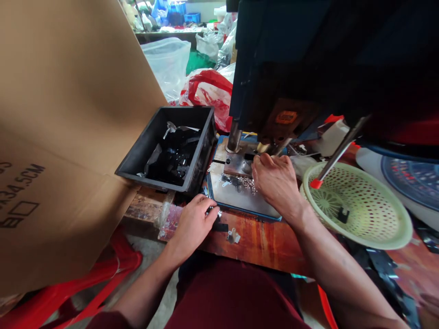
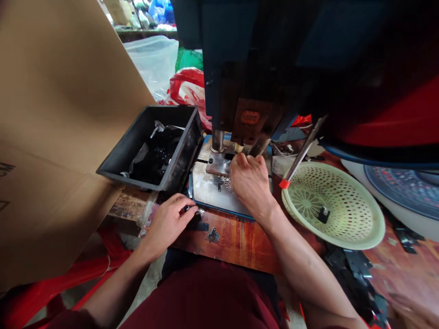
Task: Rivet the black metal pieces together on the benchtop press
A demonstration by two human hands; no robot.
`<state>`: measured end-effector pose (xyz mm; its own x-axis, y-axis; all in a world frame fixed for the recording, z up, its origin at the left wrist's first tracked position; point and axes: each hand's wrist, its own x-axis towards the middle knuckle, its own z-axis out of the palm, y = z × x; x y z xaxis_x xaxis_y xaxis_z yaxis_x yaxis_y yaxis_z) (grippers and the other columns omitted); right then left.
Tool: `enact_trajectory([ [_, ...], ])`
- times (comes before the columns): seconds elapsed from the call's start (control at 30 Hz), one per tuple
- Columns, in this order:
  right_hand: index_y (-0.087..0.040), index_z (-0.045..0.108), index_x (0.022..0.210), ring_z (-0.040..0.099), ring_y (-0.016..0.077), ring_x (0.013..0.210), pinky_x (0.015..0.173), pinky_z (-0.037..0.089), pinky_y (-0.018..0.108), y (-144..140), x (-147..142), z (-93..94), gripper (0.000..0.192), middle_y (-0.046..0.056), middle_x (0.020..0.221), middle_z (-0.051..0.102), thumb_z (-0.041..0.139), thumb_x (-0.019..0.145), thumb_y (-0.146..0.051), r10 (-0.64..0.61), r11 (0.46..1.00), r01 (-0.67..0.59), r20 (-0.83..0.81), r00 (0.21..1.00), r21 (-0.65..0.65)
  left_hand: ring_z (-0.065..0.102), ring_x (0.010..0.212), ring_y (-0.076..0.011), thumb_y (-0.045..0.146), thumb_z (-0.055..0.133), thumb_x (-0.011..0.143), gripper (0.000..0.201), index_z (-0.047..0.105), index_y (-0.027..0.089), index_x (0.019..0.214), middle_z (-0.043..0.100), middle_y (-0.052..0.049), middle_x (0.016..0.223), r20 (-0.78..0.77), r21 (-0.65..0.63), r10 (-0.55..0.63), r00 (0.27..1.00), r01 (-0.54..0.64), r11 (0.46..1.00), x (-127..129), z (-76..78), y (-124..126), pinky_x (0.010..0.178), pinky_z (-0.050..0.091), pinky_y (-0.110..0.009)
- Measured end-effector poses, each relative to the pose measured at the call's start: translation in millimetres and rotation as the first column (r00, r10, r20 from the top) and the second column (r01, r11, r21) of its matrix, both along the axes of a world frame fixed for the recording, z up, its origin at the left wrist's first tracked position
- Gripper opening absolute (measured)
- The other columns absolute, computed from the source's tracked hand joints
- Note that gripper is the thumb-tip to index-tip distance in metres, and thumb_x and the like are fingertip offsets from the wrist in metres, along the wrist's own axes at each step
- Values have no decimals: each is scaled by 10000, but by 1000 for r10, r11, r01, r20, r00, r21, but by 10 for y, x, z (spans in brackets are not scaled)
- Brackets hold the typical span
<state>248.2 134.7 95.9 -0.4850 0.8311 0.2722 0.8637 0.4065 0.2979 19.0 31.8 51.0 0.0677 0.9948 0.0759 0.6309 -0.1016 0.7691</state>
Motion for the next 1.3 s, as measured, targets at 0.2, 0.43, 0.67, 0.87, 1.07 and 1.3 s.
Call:
enact_trajectory([
  [0.2,-169,683,885,555,242,831,731,248,394,-3,-4,28,220,142,951,667,490,976,-117,19,998,-23,-71,997,-54,681,970,-253,206,626,991,131,757,208,982,709,-96,1021,-48,151,-75,996,82,985,274,-3,434,933,500,-381],
  [0.43,-156,711,1050,567,230,838,733,324,371,121,149,-246,303,112,910,663,410,1043,-197,7,1000,-7,-309,951,1,673,998,-264,196,634,996,146,764,185,1059,690,-95,1020,-220,175,-74,973,114,978,391,-132,734,943,531,-396],
  [0.67,-124,718,1255,582,221,798,727,386,364,183,252,-364,419,116,937,659,374,1082,-287,14,999,6,-467,884,40,673,987,-240,194,630,1009,170,773,176,1099,684,-80,1005,-304,201,-77,950,143,969,378,-190,756,930,561,-381],
  [0.87,-195,752,1198,545,193,749,725,337,351,169,206,-302,380,81,891,623,401,1085,-288,39,999,-24,-402,915,41,657,986,-239,246,616,1032,216,792,193,1145,665,-88,1006,-320,247,-105,942,190,950,360,-240,784,923,561,-392],
  [1.07,-221,733,1271,561,200,783,752,346,347,117,197,-344,395,70,885,627,421,1100,-395,118,993,-96,-385,916,75,614,1000,-248,281,626,1032,217,795,203,1144,649,-92,1028,-321,314,-105,941,210,926,323,-257,748,922,552,-404],
  [1.3,-205,778,1063,608,171,741,745,411,335,75,127,-522,296,53,839,684,492,1080,-279,182,980,-109,-527,830,167,528,1137,-302,366,597,1048,316,723,229,1303,634,-119,1257,-437,326,-123,891,284,902,273,-250,561,970,501,-485],
])
